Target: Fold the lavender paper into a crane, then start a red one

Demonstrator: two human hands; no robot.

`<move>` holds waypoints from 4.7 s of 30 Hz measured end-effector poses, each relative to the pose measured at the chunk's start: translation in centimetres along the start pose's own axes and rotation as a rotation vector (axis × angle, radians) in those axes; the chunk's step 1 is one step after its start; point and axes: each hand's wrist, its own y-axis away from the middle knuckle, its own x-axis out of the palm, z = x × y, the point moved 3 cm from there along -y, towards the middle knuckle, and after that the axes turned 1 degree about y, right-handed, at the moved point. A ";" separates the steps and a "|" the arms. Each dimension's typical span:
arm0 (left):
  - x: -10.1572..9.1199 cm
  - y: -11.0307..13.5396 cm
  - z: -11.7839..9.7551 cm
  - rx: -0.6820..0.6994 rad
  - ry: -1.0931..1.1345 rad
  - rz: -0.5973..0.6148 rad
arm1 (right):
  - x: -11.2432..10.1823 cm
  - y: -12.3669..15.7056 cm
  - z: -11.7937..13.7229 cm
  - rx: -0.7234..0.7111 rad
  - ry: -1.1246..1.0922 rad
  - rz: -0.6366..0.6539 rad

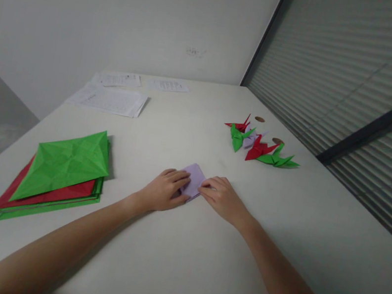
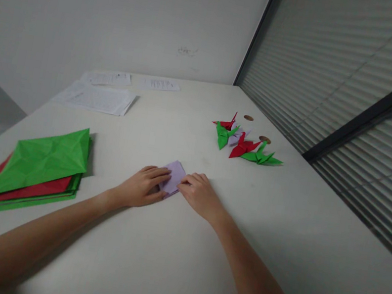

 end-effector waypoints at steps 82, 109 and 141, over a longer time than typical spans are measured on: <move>0.3 -0.9 0.0 -0.701 1.023 -0.103 | 0.6 -1.1 2.9 0.472 -0.895 -0.120; -0.2 -1.0 -0.9 -0.608 1.043 -0.273 | 2.7 -0.7 2.3 0.636 -1.146 -0.070; 0.6 -0.7 -0.5 -0.753 1.222 -0.397 | 2.5 -0.6 2.8 0.594 -0.946 0.048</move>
